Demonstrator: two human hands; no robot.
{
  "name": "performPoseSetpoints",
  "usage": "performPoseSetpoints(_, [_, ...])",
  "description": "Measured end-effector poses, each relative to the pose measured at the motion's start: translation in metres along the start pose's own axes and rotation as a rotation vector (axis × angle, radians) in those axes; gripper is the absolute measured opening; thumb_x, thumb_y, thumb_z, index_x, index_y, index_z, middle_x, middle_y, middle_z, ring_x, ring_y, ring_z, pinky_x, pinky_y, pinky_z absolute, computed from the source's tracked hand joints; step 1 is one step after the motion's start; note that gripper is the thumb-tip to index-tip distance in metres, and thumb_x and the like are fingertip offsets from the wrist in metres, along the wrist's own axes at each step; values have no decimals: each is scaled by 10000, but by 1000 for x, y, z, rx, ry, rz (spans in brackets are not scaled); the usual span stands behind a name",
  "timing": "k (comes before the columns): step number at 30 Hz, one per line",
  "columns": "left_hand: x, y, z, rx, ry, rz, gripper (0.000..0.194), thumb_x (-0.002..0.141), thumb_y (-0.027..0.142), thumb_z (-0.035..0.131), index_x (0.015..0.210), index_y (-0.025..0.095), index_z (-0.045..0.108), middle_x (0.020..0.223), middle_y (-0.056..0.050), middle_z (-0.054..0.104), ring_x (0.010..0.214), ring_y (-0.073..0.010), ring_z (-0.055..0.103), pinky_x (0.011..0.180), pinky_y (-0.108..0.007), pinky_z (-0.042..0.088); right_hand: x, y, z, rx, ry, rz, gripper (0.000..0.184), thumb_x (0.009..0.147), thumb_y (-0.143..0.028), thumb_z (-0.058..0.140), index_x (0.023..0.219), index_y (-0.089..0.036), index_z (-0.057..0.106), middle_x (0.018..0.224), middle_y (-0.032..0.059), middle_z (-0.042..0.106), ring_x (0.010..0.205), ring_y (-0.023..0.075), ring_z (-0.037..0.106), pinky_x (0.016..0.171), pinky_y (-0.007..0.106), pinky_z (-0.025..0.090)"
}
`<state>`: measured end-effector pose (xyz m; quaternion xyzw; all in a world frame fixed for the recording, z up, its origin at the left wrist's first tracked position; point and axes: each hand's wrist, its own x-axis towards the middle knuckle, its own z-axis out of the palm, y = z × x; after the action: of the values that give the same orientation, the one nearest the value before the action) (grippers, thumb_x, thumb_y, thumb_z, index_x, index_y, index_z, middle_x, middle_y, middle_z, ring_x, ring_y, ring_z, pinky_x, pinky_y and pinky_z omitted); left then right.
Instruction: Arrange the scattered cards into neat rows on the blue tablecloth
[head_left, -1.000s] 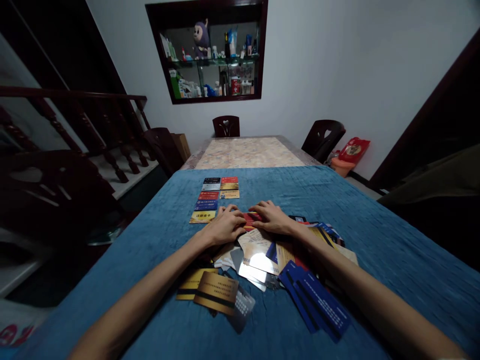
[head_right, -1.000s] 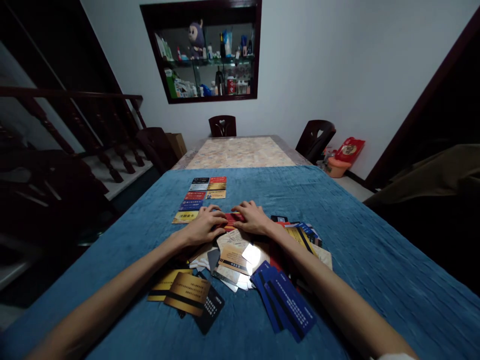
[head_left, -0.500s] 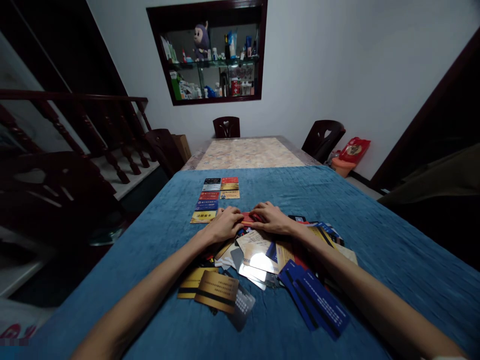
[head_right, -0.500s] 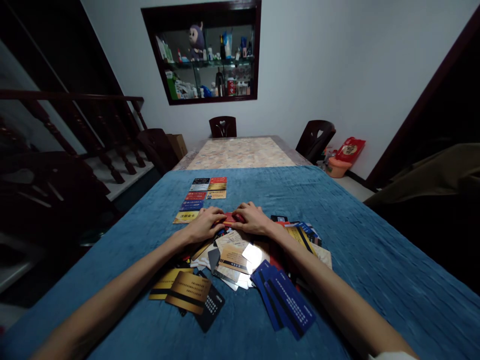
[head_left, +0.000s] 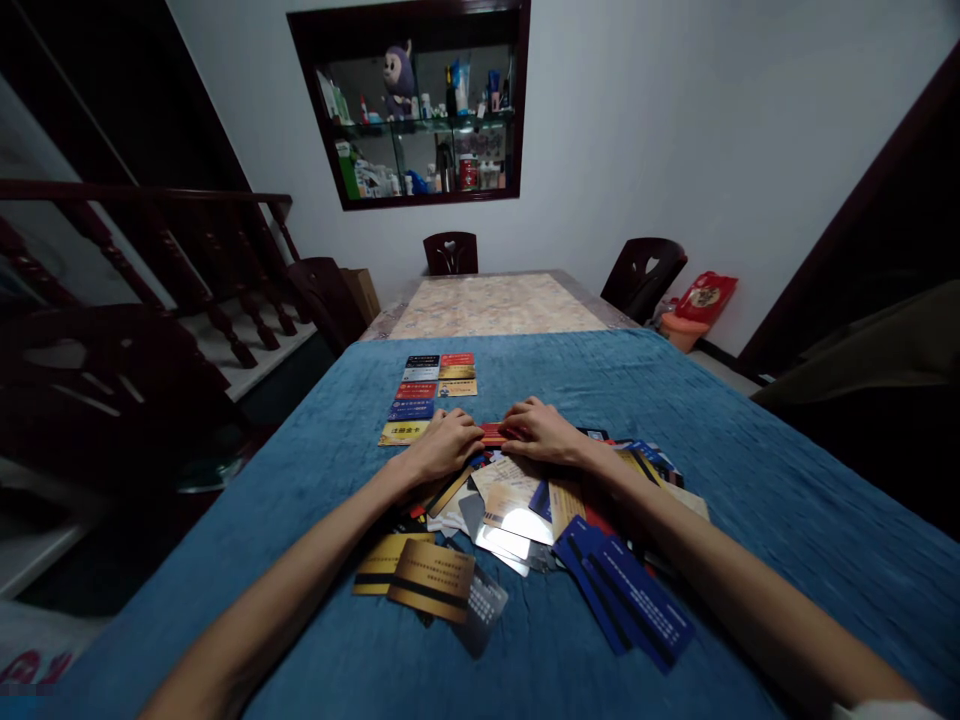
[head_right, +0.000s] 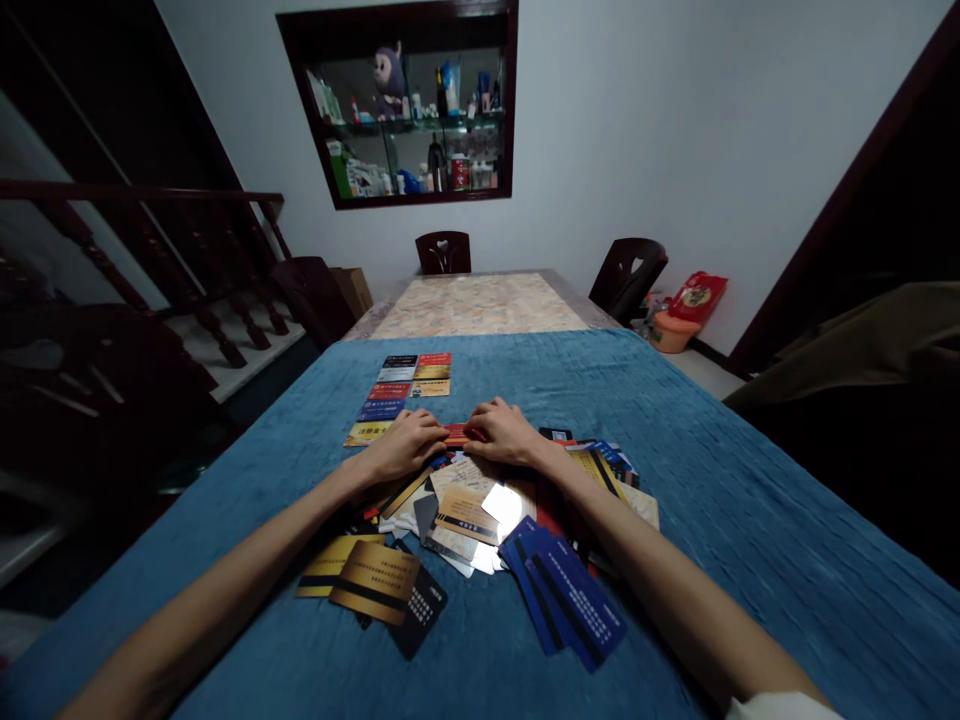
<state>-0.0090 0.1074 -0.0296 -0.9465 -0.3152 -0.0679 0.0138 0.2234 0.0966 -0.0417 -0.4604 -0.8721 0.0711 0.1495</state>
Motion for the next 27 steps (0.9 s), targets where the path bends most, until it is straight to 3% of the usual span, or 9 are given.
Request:
performPoseSetpoints(9, [2,-6,-1,-1,56,88,314,1040,281,411,985,154,693,939,-79,697,894,-186,588,808,-307,408,-1,0,-11,14,34,-83,307,962,-418,558,992,-199,771,967,86,729,916,208,566,861,348,373])
performPoseSetpoints(14, [0,-5,-8,-9,95,106,270,1010,188,427,1058,158,691,942,-89,700,894,-198,606,794,-308,430,-2,0,-17,-12,41,-124,357,999,-370,465,978,-183,768,904,92,724,831,197,545,825,343,377])
performPoseSetpoints(22, [-2,-6,-10,-45,172,35,341,945,80,430,1174,157,671,1028,-112,712,944,-215,634,856,-322,478,0,3,-11,-97,125,-81,317,995,-270,456,910,-189,750,911,86,739,886,202,571,792,319,340])
performPoseSetpoints(27, [-2,-9,-12,-85,187,10,353,906,63,470,1167,171,680,1026,-102,719,942,-218,639,850,-319,489,-1,2,-9,-100,153,-52,240,944,-192,518,1019,-205,746,989,87,749,940,215,597,795,316,349])
